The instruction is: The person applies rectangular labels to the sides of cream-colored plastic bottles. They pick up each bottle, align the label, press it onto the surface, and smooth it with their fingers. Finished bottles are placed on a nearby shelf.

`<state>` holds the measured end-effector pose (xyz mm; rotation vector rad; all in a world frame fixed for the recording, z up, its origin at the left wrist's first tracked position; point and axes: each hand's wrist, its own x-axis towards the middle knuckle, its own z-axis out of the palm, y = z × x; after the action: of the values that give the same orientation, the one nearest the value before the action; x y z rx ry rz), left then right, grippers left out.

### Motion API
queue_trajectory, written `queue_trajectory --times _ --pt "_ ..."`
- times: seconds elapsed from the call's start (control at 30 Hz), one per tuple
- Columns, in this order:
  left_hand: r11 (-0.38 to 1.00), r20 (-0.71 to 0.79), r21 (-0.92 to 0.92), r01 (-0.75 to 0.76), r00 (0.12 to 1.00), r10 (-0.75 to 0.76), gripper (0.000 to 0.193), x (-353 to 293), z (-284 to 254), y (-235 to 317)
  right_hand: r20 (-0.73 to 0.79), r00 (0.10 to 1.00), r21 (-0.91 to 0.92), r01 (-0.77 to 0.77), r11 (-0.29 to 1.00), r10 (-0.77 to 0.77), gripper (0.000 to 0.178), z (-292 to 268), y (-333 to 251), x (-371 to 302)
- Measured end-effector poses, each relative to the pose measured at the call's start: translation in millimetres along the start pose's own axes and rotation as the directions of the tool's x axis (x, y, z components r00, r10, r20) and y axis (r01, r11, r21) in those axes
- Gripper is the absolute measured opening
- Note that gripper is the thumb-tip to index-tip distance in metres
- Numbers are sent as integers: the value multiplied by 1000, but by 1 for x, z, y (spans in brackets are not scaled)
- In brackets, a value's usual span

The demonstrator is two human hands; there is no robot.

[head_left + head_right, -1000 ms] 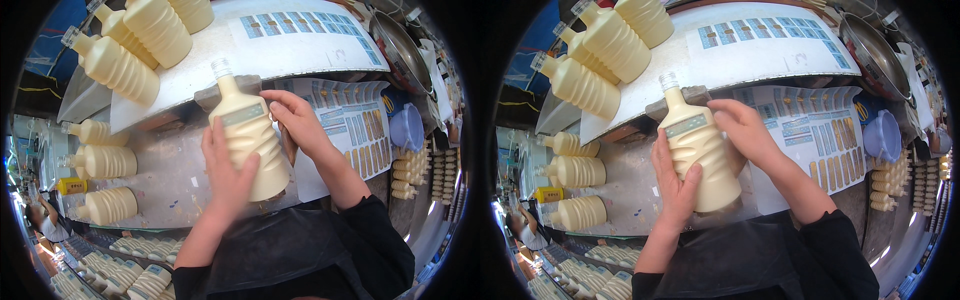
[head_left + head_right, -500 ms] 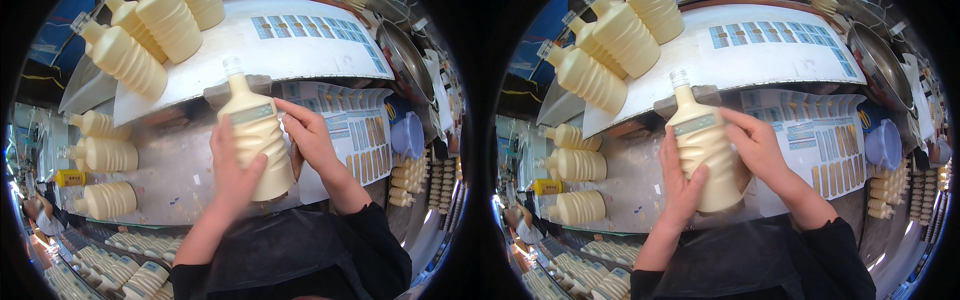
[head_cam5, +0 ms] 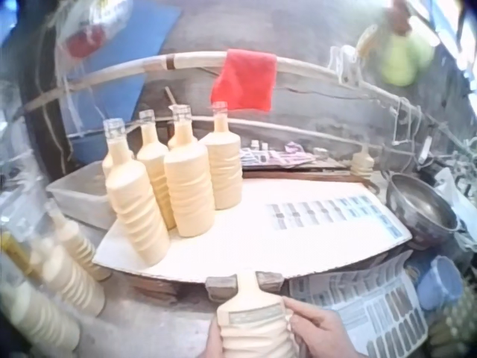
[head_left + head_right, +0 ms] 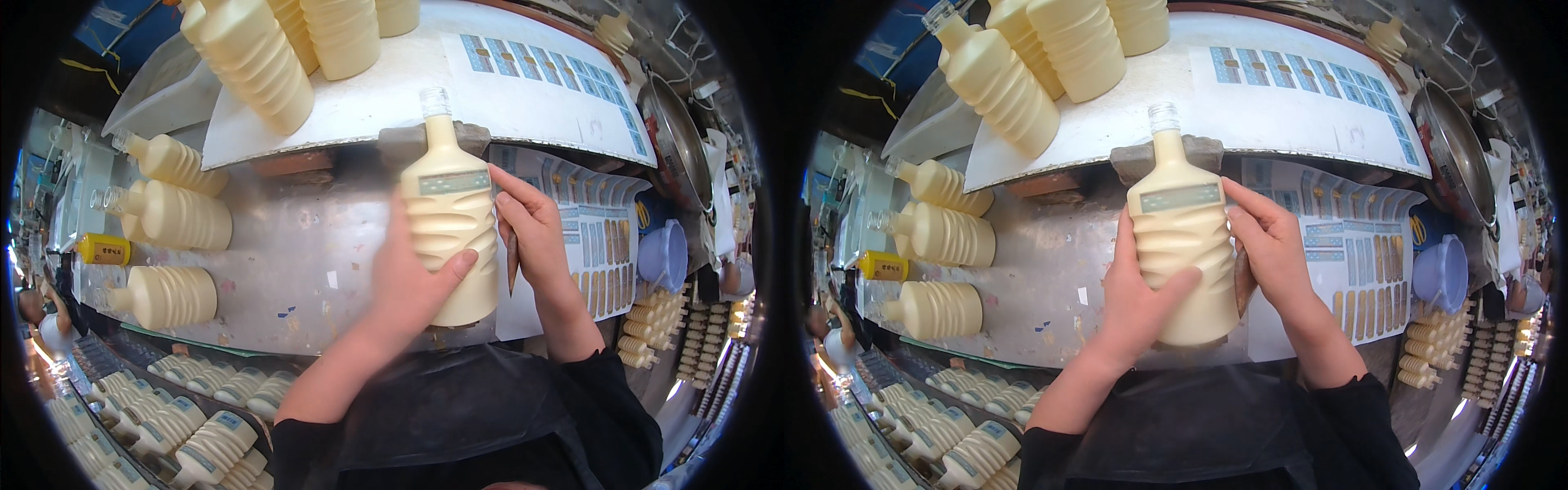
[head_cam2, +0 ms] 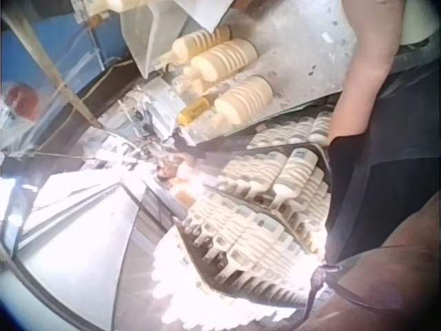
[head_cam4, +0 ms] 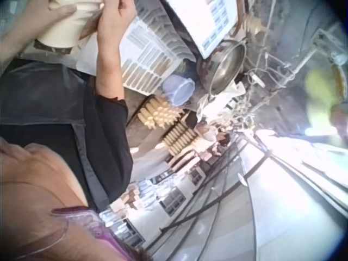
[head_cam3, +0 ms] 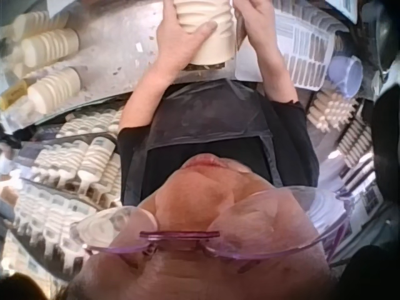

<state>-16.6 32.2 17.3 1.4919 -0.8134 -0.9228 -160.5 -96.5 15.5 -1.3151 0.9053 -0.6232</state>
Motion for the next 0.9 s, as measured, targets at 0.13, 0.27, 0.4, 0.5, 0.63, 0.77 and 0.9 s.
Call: queue_trajectory --times 0.13,0.27,0.4,0.5,0.63,0.77,0.9 --pt "987 -46 162 -24 998 32 101 -2 2 0 -44 999 62 -5 998 8 41 9 -5 -2" --pt "980 -62 200 -17 998 30 102 -3 4 4 -21 1000 49 -11 999 12 41 3 4 0" --pt "957 -74 286 -49 995 72 103 -4 6 2 -24 1000 68 -16 998 17 41 5 6 2" --pt "958 -84 280 -56 993 83 103 -5 6 0 -27 1000 56 -14 998 16 41 6 4 2" --pt "975 -89 216 -51 993 72 101 -3 5 -3 -21 999 58 -28 998 29 40 3 1 1" --pt "999 -55 24 -39 998 40 98 2 0 -11 -56 998 -27 1 1000 -2 37 3 -7 -2" --pt "961 11 -271 49 999 -48 97 6 -3 -19 -40 999 -62 21 998 -24 34 1 -13 -1"
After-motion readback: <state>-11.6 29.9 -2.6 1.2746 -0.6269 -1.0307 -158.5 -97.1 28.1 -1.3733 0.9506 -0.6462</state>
